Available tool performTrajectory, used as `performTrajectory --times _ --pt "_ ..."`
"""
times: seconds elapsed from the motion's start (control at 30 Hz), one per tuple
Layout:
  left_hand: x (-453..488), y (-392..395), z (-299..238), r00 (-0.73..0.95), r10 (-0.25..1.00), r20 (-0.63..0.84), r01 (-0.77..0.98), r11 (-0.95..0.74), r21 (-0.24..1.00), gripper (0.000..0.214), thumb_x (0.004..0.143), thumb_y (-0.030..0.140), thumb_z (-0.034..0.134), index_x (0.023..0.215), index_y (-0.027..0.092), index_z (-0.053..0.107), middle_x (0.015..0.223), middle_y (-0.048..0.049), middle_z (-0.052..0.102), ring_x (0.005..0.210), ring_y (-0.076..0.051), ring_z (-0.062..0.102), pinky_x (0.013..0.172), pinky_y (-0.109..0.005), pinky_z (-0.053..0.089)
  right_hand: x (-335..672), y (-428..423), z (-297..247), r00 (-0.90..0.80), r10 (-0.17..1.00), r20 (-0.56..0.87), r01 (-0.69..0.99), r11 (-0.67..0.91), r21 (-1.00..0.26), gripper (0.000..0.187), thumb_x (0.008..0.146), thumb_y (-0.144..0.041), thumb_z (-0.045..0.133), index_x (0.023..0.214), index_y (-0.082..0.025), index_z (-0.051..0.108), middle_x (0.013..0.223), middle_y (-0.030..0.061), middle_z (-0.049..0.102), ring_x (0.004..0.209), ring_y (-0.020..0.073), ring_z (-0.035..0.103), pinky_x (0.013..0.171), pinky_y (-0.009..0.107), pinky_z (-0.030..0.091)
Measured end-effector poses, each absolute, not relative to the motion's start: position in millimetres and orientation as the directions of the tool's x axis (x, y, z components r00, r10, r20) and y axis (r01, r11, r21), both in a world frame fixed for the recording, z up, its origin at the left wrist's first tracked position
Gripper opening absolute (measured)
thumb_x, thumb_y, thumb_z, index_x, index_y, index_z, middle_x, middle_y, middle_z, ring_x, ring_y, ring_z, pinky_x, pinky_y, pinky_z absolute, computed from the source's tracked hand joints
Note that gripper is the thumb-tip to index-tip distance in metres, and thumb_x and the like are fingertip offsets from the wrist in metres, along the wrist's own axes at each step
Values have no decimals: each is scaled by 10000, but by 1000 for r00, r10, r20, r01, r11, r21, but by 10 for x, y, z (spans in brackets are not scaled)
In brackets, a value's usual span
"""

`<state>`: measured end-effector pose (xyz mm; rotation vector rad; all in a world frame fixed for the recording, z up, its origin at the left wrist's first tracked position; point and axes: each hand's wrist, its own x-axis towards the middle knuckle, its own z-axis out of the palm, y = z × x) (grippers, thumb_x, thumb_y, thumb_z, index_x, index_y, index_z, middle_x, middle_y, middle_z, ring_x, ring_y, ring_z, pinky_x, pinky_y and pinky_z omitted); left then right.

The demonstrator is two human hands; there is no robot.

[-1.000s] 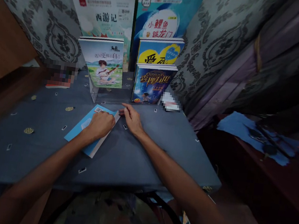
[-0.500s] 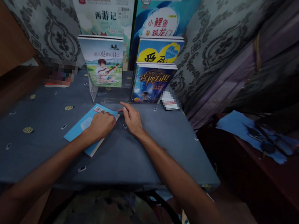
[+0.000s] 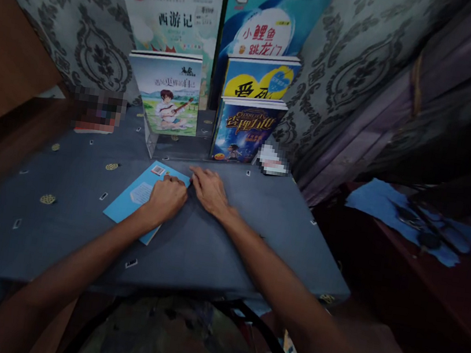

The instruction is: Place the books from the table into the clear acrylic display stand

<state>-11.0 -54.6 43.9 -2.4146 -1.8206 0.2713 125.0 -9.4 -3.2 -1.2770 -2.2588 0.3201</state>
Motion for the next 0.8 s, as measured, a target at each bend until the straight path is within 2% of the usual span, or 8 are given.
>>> performTrajectory --times 0.1,0.2,0.27,0.37,0.43,0.5,0.6,0.8 --pt "-160 -547 476 265 959 -97 945 -279 -172 399 1014 270 408 1148 31 697 1111 -255 707 1120 -354 648 822 -402 539 1239 -110 -14 -428 848 313 750 527 -399 389 1036 -220 359 1331 -188 611 1050 111 742 1047 261 631 944 392 431" --pt "-421 -548 504 353 930 -104 925 -363 -110 420 1027 397 433 1180 108 697 1217 -195 692 1196 -326 619 951 -410 508 1223 -157 8 -437 843 312 763 532 -367 377 1027 -227 378 1317 -181 614 1056 116 739 1042 267 622 942 390 414" --pt "-733 -586 501 468 875 -124 881 -472 -6 402 1028 421 446 1268 183 663 1386 -128 625 1299 -279 561 1079 -392 433 1199 -213 22 -452 840 299 771 537 -343 371 1022 -254 402 1315 -159 608 1048 132 736 1025 282 621 946 398 403" --pt "-1277 -760 469 607 776 -173 793 -575 201 487 998 493 506 1431 272 540 1552 -55 485 1425 -238 443 1160 -373 362 1139 -311 29 -483 832 273 772 552 -314 386 1017 -297 428 1329 -131 582 1031 155 730 1003 307 624 964 421 394" --pt "-1565 -938 438 641 742 -197 765 -594 250 594 949 526 589 1492 317 468 1618 -38 386 1479 -255 366 1194 -394 324 1090 -358 14 -501 824 264 765 564 -310 379 1011 -294 442 1329 -138 574 1041 158 727 1018 313 624 993 433 387" --pt "-1723 -1120 397 626 758 -181 777 -585 234 603 931 505 629 1491 351 466 1622 -35 379 1476 -272 375 1195 -421 333 1041 -369 -15 -519 814 260 750 580 -318 364 1002 -269 450 1317 -137 574 1113 172 714 1065 315 620 1032 444 380" --pt "-1718 -1315 321 620 780 -80 781 -605 152 494 969 440 595 1443 320 530 1548 -59 490 1407 -271 475 1149 -441 413 981 -317 -60 -550 794 259 726 608 -323 369 991 -230 438 1322 -118 555 1279 198 661 1157 319 602 1059 454 394" --pt "-1399 -1399 213 758 636 143 650 -754 -90 328 1027 337 501 1261 170 658 1289 -113 700 1230 -260 634 1018 -413 547 937 -205 -86 -547 795 263 741 606 -289 385 997 -236 428 1346 -118 538 1329 193 654 1283 317 555 1086 486 389"
